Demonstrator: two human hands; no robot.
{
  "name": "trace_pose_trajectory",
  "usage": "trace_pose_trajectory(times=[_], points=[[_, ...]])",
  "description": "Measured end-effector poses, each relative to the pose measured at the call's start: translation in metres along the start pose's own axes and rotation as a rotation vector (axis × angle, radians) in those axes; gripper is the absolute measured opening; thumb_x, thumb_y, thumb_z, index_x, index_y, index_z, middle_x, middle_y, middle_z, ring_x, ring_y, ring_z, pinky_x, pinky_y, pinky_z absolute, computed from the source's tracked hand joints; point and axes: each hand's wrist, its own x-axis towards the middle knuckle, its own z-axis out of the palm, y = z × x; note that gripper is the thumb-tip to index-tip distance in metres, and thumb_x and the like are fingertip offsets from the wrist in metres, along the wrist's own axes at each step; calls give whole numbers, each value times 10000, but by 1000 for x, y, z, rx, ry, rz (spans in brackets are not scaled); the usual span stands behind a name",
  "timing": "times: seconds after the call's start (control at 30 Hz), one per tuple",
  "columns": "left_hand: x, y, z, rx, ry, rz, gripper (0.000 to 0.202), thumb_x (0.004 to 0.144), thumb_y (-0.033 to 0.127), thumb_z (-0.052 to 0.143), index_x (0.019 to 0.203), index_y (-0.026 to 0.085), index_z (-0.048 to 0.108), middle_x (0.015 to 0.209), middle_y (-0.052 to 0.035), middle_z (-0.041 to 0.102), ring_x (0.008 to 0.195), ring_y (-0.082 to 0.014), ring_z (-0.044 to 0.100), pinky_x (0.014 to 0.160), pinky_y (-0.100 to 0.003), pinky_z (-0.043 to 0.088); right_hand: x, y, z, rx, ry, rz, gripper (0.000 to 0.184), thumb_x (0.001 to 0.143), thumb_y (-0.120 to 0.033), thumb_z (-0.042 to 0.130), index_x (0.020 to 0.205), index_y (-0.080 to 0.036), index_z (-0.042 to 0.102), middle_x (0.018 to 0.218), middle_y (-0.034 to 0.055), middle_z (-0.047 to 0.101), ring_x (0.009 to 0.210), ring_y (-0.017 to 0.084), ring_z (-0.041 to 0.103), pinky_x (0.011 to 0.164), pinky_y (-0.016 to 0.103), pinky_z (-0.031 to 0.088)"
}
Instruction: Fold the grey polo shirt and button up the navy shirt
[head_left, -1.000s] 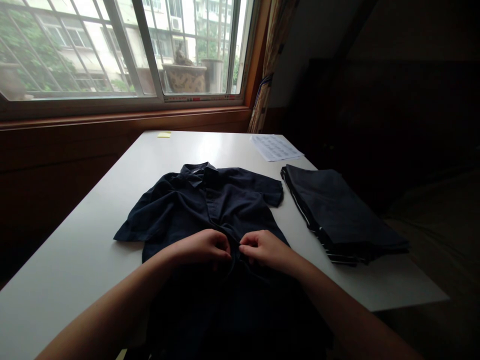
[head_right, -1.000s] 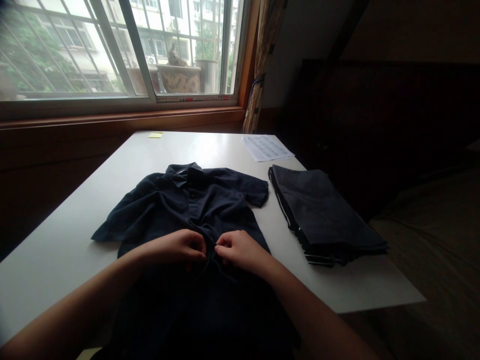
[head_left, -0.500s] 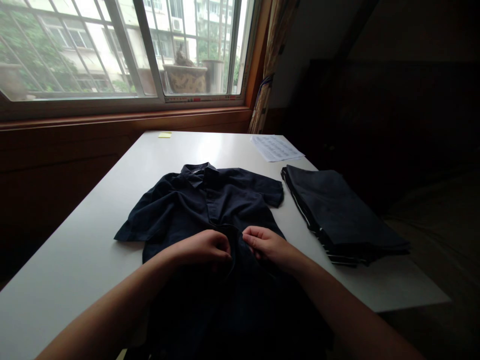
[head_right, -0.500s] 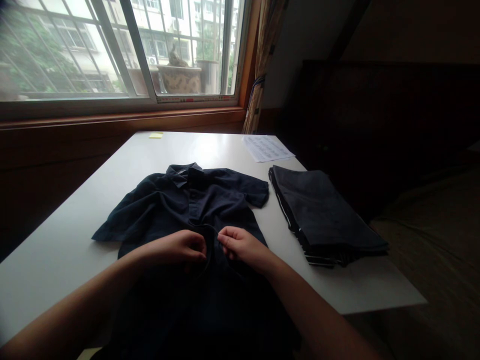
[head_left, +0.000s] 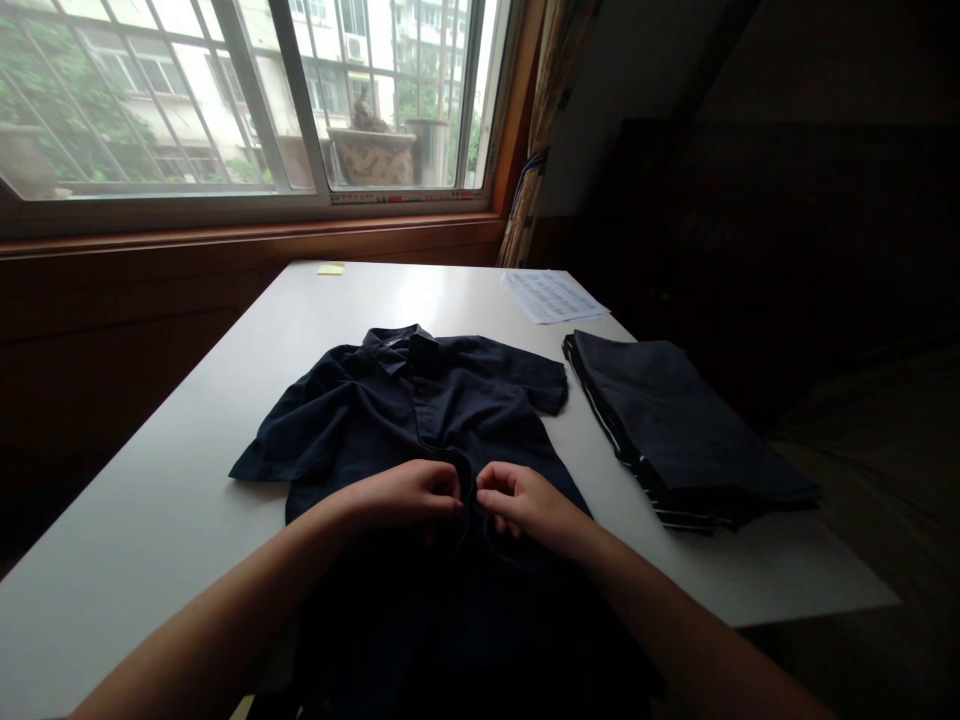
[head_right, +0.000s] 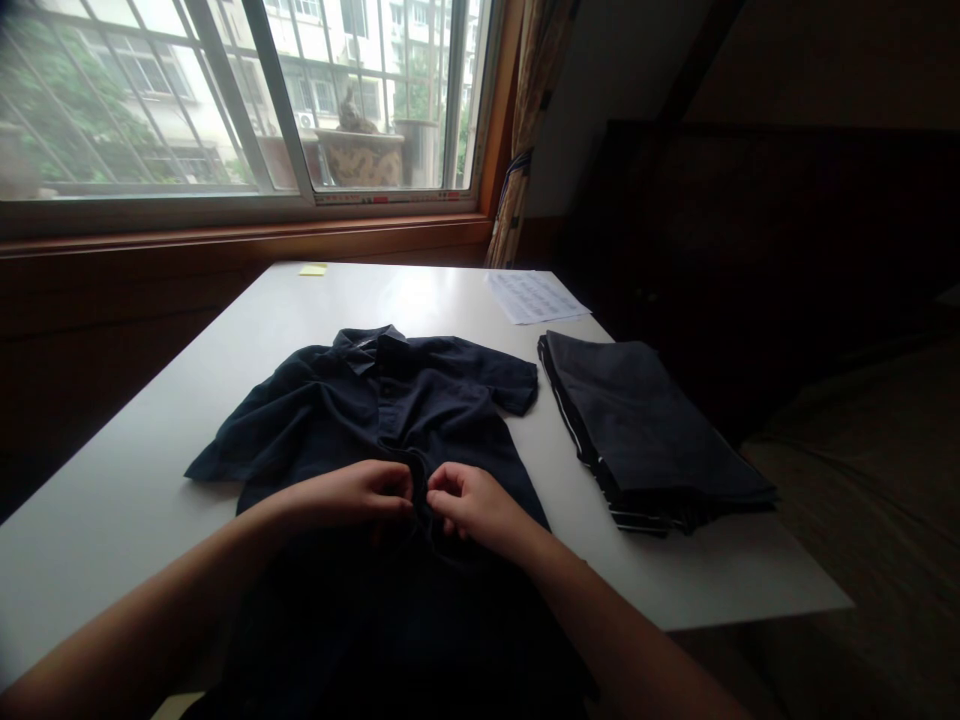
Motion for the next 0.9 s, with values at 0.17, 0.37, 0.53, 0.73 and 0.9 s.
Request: trace_pose_trajectory(times=[0.17,0.37,0.53,0.73,0.9], points=[[-1,5,-1,-19,-16,-13,306,838,460,619,948,175,622,805,-4,652,571,-117,630,473,-186,401,-2,1,2,-124,29,-44,172,851,-338,588,918,-184,623,687,-41,575,492,81,550,374,155,365],[3,2,-1,-4,8,-19,333,819,476,641,922,160,659,700,2,643,560,-127,623,468,-186,397,-6,-1,2,-128,37,-47,197,862,-360,587,935,-185,644,690,-30,593,507,85,551,387,156,360],[4,0,-1,-33,-2,-24,295,798,452,666,847,162,649,662,9,643,571,-130,624,496,-191,407,-8,0,-3,-144,87,-52,161,854,-338,583,913,-192,616,701,-32,600,517,96,577,404,167,377],[4,1,-2,-124,-4,-3,311,767,455,703,829,154,658,720,-3,663,602,-125,624,542,-203,432,-11,-1,-9,-234,189,-65,70,857,-268,547,863,-202,571,707,-34,599,559,109,609,486,198,421],[5,1,-2,-137,-5,10,313,776,443,702,853,140,678,712,-13,665,617,-129,624,578,-215,454,-23,-14,3,-361,323,-185,152,876,-335,586,949,-228,506,804,-22,613,644,123,588,592,237,458]])
